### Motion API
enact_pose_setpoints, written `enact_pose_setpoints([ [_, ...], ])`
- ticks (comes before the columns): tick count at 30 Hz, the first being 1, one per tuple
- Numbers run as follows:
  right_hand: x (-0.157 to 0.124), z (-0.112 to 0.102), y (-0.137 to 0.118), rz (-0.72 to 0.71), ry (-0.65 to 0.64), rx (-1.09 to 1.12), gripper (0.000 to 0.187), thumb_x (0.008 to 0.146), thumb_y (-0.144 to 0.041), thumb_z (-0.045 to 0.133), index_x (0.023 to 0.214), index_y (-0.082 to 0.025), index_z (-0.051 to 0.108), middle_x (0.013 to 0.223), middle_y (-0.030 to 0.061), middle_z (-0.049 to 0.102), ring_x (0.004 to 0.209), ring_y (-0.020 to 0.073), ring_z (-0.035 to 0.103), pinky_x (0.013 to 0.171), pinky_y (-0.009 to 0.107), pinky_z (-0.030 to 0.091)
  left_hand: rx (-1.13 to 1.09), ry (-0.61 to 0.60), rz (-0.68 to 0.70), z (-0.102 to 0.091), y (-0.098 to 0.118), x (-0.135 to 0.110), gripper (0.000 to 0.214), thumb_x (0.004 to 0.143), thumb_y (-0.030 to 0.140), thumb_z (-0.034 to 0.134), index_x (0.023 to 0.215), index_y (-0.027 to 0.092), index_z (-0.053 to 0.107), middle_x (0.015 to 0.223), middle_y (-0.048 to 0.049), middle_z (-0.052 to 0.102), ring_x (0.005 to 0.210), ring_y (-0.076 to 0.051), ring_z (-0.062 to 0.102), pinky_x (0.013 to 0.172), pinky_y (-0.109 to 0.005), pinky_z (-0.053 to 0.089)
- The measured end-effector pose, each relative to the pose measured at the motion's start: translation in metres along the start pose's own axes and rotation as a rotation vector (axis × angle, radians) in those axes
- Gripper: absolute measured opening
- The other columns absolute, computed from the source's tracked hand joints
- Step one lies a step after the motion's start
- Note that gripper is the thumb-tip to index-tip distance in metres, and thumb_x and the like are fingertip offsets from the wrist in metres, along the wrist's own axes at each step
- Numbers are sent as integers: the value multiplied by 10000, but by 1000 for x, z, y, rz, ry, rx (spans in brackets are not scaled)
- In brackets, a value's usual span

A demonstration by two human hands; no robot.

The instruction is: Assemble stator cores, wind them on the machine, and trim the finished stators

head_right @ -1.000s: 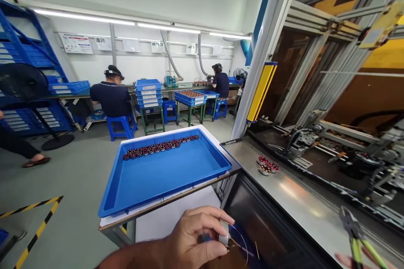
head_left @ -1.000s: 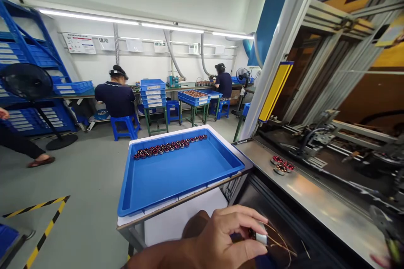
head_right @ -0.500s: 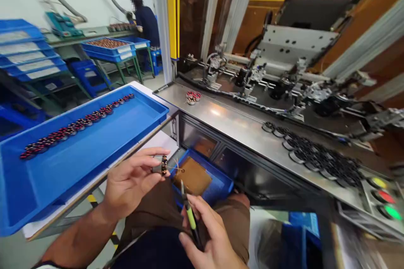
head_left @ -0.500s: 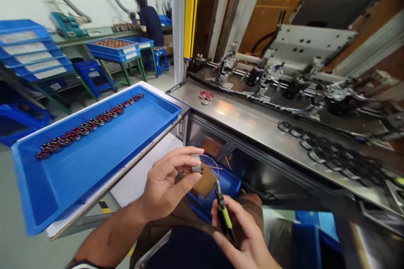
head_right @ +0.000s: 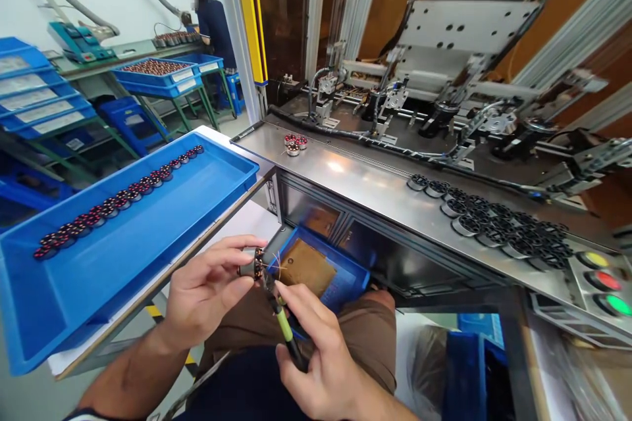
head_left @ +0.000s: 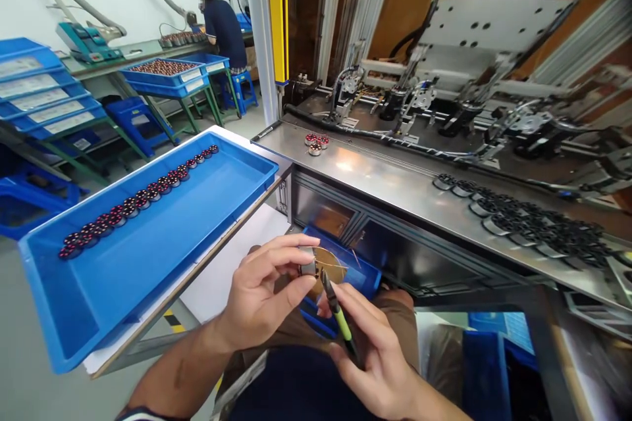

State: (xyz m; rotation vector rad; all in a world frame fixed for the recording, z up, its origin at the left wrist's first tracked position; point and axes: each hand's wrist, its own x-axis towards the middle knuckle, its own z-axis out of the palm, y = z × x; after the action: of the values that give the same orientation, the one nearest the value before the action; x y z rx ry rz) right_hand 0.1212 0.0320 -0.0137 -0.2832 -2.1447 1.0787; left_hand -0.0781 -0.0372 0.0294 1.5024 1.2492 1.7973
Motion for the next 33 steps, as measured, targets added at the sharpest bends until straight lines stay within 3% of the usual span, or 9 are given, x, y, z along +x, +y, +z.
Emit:
enact_pose_setpoints([
  [10, 2, 3, 1, 9, 30, 17, 718, 774, -41, 542, 1456, -250, 459, 1092, 84, 682, 927, 205, 690, 840, 305, 603, 35, -4, 15, 0, 1, 2, 348, 823, 30, 687, 1119, 214, 682, 1241, -121, 684, 1176, -255, 648, 919, -343, 578],
  [16, -3, 4, 0, -9, 121, -204, 731, 734, -46, 548, 1430, -264, 501, 1167, 78, 705, 1033, 249, 703, 858, 296, 609, 18, -29, -11, -3, -2, -4, 382, 839, 25, 665, 1149, 249, 662, 1269, -105, 663, 1185, -252, 638, 930, -361, 570],
  [23, 16, 1, -7, -62, 80, -2, 796, 724, -60, 519, 1482, -275, 408, 1128, 74, 653, 992, 222, 674, 821, 272, 600, 35, -49, 7, -5, 0, -6, 376, 840, 41, 673, 1153, 248, 657, 1272, -116, 663, 1190, -258, 629, 936, -369, 560],
  [33, 11, 2, -7, -28, 65, -9, 780, 737, -30, 489, 1482, -249, 408, 1032, 66, 622, 909, 189, 645, 771, 243, 579, 55, -105, 67, -4, 3, -2, 371, 832, 51, 696, 1164, 210, 657, 1262, -112, 673, 1194, -227, 630, 1024, -343, 501],
])
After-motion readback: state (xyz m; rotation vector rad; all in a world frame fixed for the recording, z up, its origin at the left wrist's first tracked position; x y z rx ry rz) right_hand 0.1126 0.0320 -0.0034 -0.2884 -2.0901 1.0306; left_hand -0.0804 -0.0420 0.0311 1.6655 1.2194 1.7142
